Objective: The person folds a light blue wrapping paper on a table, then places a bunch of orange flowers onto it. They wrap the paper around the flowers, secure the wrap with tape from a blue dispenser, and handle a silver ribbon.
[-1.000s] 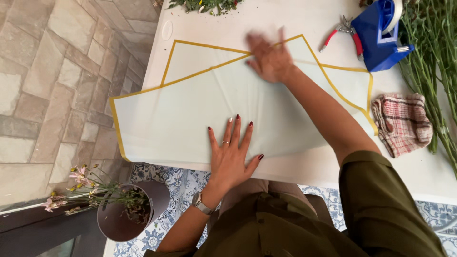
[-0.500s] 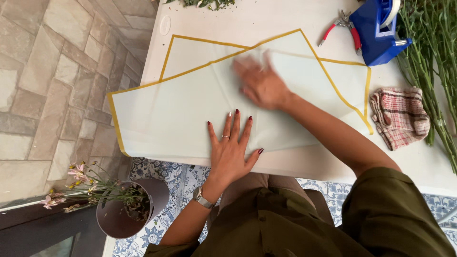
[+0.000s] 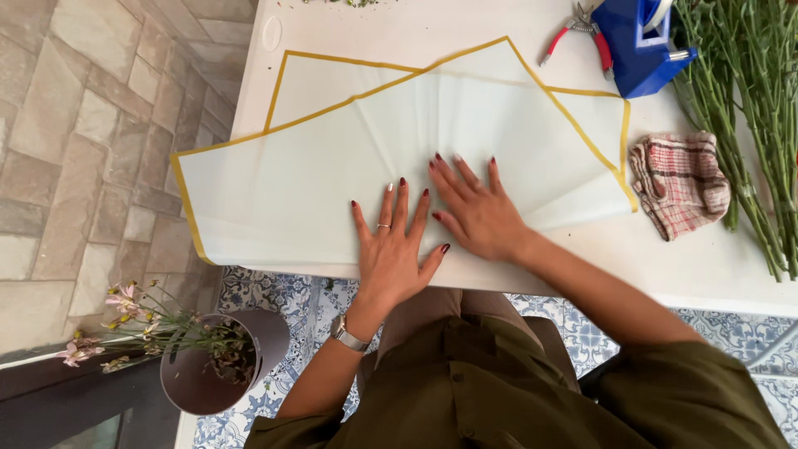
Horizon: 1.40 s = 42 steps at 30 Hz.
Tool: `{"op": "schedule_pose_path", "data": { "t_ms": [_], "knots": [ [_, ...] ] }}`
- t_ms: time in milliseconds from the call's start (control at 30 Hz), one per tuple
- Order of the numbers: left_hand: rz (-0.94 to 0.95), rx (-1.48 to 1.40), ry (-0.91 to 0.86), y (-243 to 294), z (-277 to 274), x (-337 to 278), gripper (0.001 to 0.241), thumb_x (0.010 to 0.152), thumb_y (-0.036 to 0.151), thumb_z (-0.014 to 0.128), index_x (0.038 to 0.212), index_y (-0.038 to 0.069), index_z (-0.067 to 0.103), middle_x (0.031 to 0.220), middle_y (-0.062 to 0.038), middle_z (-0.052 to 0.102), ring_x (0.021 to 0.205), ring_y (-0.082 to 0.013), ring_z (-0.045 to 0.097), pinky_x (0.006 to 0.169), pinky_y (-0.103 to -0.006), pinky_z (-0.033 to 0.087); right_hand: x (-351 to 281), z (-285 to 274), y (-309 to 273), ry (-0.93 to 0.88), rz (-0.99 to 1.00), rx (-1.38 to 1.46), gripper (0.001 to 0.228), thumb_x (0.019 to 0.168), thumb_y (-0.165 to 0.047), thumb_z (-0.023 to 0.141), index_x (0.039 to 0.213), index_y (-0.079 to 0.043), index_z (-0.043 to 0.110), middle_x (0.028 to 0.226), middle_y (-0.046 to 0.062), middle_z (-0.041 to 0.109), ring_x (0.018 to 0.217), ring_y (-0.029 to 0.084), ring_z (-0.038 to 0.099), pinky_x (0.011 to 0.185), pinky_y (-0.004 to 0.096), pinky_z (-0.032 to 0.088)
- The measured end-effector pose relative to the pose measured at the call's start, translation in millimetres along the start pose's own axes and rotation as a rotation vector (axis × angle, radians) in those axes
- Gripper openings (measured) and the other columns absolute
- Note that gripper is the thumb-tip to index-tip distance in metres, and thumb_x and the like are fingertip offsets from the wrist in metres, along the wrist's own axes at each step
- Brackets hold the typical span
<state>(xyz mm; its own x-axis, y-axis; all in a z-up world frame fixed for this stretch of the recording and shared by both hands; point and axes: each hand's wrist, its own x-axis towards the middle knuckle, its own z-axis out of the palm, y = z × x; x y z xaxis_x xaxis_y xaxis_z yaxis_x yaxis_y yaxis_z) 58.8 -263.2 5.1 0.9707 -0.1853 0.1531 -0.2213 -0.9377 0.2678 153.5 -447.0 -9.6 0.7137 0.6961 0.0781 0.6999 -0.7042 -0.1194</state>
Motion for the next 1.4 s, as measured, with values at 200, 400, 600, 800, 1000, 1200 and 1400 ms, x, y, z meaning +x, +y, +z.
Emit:
{"op": "schedule_pose_path", "data": {
  "t_ms": [200,400,600,800,1000,1200,1400],
  "knots": [
    [-0.001,-0.002,-0.004,-1.0,0.5,-0.5,0.082,0.096,0.059,0.052,0.162,0.015,0.032,0.168,-0.024,0.026,0.157,-0.0398,0.02,0.114,-0.0799,-0.001,-44.5,-4.3,10.5,-0.034,0.144,-0.008,0.07,0.108,-0.053,0.028,0.168,-0.019,0.018,0.174,0.006,0.019,0.158,0.032,0.018,0.122,0.068,0.004],
    [-0.028,0.023,0.014,-29.6,-3.2,-4.4,0.078,0.1,0.058,0.048,0.163,0.015,0.034,0.167,-0.021,0.03,0.155,-0.0383,0.028,0.118,-0.0731,0.006,-69.3,-10.7,39.5,-0.084,0.37,0.026,0.071,0.108,-0.054,0.027,0.169,-0.019,0.016,0.175,0.005,0.015,0.159,0.03,0.016,0.125,0.065,0.001],
    [-0.348,0.104,-0.029,-95.5,-32.2,-33.4,0.079,0.104,0.062,0.032,0.165,0.013,0.029,0.171,-0.018,0.025,0.158,-0.0354,0.021,0.123,-0.0642,0.001,-94.1,-12.2,71.7,-0.108,0.497,0.045,0.073,0.108,-0.055,0.027,0.169,-0.016,0.014,0.175,0.008,0.015,0.16,0.031,0.015,0.127,0.061,0.001],
    [-0.413,0.103,0.12,-136.3,-29.3,-63.8,0.078,0.108,0.059,0.036,0.165,0.007,0.032,0.17,-0.021,0.03,0.157,-0.0367,0.023,0.122,-0.0588,0.001,-112.5,-9.8,95.7,-0.144,0.554,0.0,0.082,0.105,-0.065,0.023,0.169,-0.017,0.011,0.176,0.006,0.01,0.161,0.028,0.009,0.129,0.057,0.002],
    [-0.356,0.148,0.222,-144.6,-17.4,-68.7,0.079,0.107,0.06,0.04,0.165,0.005,0.033,0.168,-0.02,0.035,0.155,-0.037,0.028,0.122,-0.0566,0.004,-133.7,-14.8,113.7,-0.156,0.665,-0.019,0.083,0.105,-0.065,0.02,0.169,-0.013,0.009,0.176,0.01,0.008,0.161,0.031,0.01,0.129,0.058,0.007],
    [-0.373,0.196,0.195,-131.4,-30.5,-66.2,0.076,0.107,0.054,0.04,0.164,0.005,0.032,0.17,-0.015,0.031,0.155,-0.0336,0.029,0.12,-0.0646,0.013,-149.9,-35.6,124.5,-0.167,0.652,0.061,0.077,0.104,-0.053,0.01,0.166,-0.007,0.004,0.175,0.012,0.007,0.16,0.03,0.008,0.123,0.065,-0.002],
    [-0.361,0.208,0.224,-127.3,-27.9,-70.6,0.075,0.107,0.052,0.043,0.164,0.003,0.034,0.168,-0.017,0.035,0.154,-0.0362,0.032,0.119,-0.0667,0.014,-200.6,-20.6,151.6,0.073,0.436,-0.332,0.061,0.107,-0.025,0.047,0.152,0.016,0.042,0.155,0.035,0.048,0.149,0.047,0.041,0.118,0.061,0.038]
  ]
}}
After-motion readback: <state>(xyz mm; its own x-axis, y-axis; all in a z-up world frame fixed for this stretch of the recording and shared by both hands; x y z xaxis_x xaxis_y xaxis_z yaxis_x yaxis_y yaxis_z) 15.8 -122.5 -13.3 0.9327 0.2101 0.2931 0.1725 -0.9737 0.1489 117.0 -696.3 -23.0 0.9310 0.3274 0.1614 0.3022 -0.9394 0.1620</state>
